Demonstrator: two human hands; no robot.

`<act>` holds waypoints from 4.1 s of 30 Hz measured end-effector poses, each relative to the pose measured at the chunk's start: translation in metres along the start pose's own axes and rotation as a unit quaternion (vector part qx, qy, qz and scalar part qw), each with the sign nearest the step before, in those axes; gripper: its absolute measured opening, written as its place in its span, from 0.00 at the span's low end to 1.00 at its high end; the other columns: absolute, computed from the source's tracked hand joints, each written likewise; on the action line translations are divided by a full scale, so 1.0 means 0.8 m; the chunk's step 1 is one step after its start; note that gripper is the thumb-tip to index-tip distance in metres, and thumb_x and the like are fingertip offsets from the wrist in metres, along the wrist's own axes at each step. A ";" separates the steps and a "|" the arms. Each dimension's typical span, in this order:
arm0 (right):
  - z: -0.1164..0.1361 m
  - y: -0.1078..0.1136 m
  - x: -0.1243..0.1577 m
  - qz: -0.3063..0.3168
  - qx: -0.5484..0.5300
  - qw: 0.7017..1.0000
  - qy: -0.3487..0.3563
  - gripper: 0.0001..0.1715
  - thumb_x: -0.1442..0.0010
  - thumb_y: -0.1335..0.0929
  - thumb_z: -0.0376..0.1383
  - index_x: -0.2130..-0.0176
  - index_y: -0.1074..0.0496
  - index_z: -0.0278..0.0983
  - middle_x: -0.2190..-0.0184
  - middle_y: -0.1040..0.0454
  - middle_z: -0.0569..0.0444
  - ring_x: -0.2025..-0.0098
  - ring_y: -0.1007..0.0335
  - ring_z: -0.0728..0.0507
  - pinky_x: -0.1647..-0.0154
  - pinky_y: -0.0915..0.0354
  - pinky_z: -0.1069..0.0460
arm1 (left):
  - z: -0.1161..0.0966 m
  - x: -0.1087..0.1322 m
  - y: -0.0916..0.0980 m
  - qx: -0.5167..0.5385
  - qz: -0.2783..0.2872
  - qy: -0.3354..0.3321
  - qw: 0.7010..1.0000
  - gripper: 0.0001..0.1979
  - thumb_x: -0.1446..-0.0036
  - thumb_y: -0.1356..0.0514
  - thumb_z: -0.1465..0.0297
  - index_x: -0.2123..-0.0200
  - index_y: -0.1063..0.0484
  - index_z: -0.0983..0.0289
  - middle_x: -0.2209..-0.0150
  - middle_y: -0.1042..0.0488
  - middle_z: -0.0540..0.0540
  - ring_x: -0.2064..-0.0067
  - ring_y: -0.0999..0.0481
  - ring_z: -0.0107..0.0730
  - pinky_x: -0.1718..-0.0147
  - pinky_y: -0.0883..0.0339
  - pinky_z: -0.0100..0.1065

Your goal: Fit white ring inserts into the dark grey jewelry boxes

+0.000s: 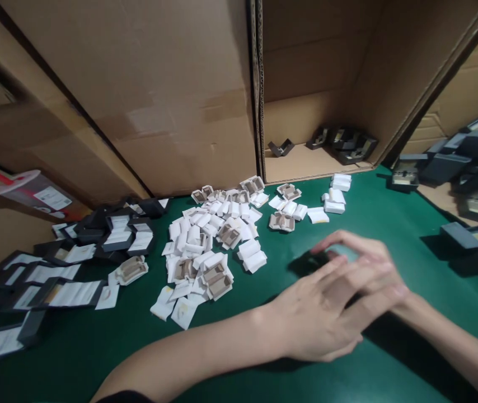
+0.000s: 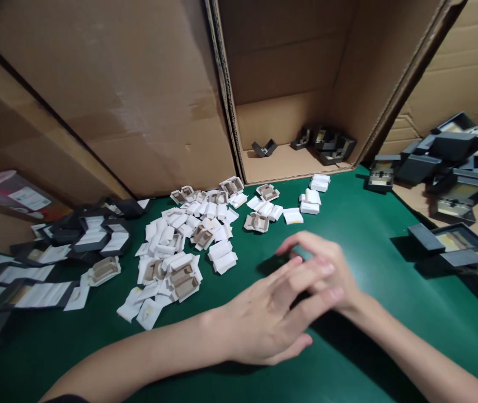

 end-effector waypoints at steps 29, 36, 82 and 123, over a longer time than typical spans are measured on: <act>-0.053 0.051 -0.023 0.015 0.109 0.990 0.090 0.11 0.38 0.39 0.31 0.60 0.30 0.40 0.46 0.30 0.51 0.48 0.29 0.43 0.51 0.33 0.50 | 0.154 0.084 0.067 -0.013 0.159 0.290 0.944 0.16 0.38 0.45 0.69 0.47 0.34 0.58 0.48 0.29 0.55 0.50 0.27 0.41 0.59 0.34 0.36; -0.054 0.052 -0.022 -0.026 0.099 0.992 0.068 0.12 0.39 0.39 0.30 0.60 0.29 0.39 0.49 0.27 0.50 0.49 0.28 0.41 0.50 0.31 0.45 | 0.153 0.079 0.070 0.009 0.123 0.281 0.952 0.16 0.38 0.47 0.69 0.46 0.34 0.59 0.48 0.30 0.56 0.51 0.28 0.40 0.59 0.33 0.36; 0.040 0.008 -0.006 -0.113 -0.072 0.972 0.194 0.29 0.46 0.29 0.27 0.46 0.36 0.36 0.52 0.26 0.42 0.48 0.30 0.40 0.51 0.31 0.43 | 0.120 0.043 -0.029 0.753 -0.090 0.344 0.553 0.19 0.54 0.29 0.68 0.60 0.29 0.68 0.65 0.24 0.55 0.68 0.24 0.26 0.68 0.27 0.28; 0.024 0.036 -0.012 -0.171 -0.049 0.964 0.200 0.28 0.51 0.27 0.32 0.49 0.32 0.41 0.61 0.24 0.46 0.59 0.26 0.39 0.63 0.29 0.45 | 0.107 0.035 -0.053 0.740 -0.138 0.312 0.580 0.20 0.48 0.33 0.64 0.52 0.27 0.65 0.56 0.24 0.59 0.58 0.23 0.36 0.56 0.30 0.38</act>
Point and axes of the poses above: each hand's wrist, its own x-axis away from the middle knuckle, its own y-axis out of the back of the hand, z = x × y, the point moved 6 cm from there along -x, towards the middle knuckle
